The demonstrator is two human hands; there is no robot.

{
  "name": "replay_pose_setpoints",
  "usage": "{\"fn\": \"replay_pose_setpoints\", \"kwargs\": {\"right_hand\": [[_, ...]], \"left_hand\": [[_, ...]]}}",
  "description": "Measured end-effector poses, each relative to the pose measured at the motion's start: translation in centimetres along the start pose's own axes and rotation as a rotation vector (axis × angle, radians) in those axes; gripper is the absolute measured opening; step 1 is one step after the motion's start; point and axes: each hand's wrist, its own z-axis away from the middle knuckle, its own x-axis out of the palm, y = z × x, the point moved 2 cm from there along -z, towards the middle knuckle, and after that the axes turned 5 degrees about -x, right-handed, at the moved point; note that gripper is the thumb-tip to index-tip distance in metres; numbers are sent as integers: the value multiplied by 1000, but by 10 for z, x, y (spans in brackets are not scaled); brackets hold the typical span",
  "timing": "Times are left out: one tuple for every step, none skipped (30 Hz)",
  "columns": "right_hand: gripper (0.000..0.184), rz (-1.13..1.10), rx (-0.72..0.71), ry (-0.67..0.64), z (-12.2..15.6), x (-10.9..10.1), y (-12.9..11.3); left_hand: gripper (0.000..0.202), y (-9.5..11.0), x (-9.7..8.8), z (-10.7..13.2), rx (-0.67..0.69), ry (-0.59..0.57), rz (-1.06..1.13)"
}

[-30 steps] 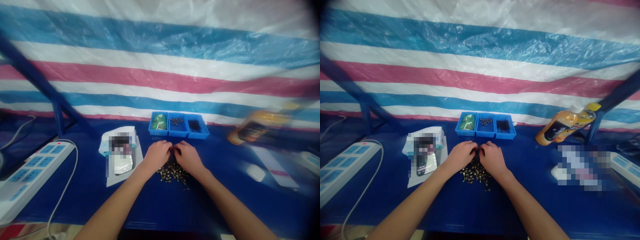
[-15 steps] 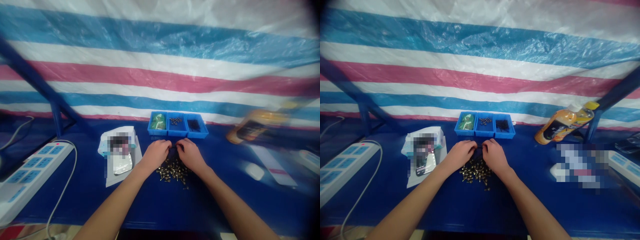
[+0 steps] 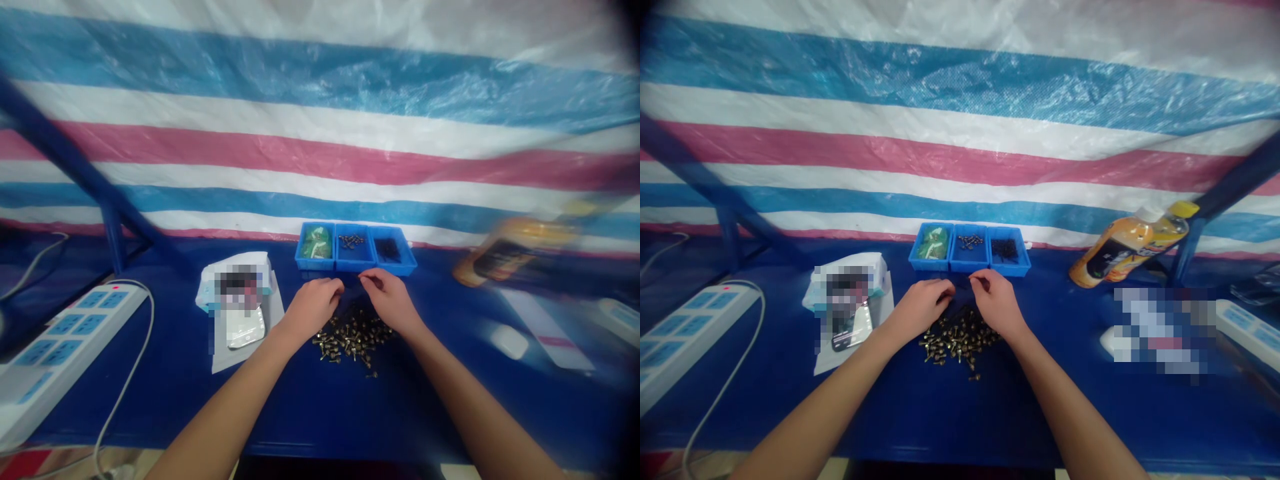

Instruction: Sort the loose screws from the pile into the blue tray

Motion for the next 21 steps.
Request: {"fn": "replay_pose_setpoints", "kwargs": {"right_hand": [[20, -25, 13, -2, 0, 0, 0], [21, -47, 26, -7, 0, 0, 1], [21, -65, 38, -12, -1, 1, 1], [21, -78, 46, -17, -1, 1, 2], [21, -85, 52, -23, -1, 1, 2], [21, -87, 56, -26, -1, 1, 2], [21, -86, 57, -27, -1, 1, 2], [21, -83, 55, -28, -1, 1, 2], [21, -80, 52, -28, 0, 1, 2], [21, -78, 49, -29, 0, 2, 1], [21, -77, 45, -29, 0, 2, 1], [21, -77, 42, -28, 0, 2, 1], [21, -77, 39, -29, 0, 2, 1], [21, -75, 34, -29, 0, 2, 1], [21, -71, 29, -30, 0, 2, 2], [21, -66, 25, -29, 1, 3, 2], [21, -62, 20, -28, 1, 3, 2], [21, -61, 17, -29, 1, 4, 3], [21, -64, 14, -32, 1, 4, 4], [21, -69, 12, -35, 1, 5, 4], [21, -76, 11, -40, 2, 6, 4]], "left_hand": [[13, 0, 0, 0, 1, 7, 13], [13, 1, -1, 0, 1, 16, 25], [12, 1, -1, -1, 2, 25, 36], [11, 2, -2, -1, 3, 34, 47], [10, 2, -3, -1, 3, 43, 60], [9, 3, -3, -1, 3, 50, 75], [9, 3, -4, -1, 2, 54, 90], [9, 3, -4, -1, 1, 57, 105], [9, 3, -4, -1, 1, 56, 117], [9, 3, -5, -1, 0, 53, 125], [9, 4, -5, -1, -2, 50, 130], [9, 4, -5, -1, -8, 50, 131], [8, 4, -6, 0, -20, 55, 134], [7, 5, -7, 0, -33, 62, 141], [7, 6, -8, 0, -47, 70, 155], [8, 7, -10, 0, -60, 78, 174], [10, 8, -11, 0, -68, 80, 197], [12, 9, -12, 0, -72, 79, 221], [15, 10, -12, 0, -73, 75, 243], [18, 11, -13, 0, -73, 70, 261], [19, 13, -13, 0, -71, 66, 276]]}}
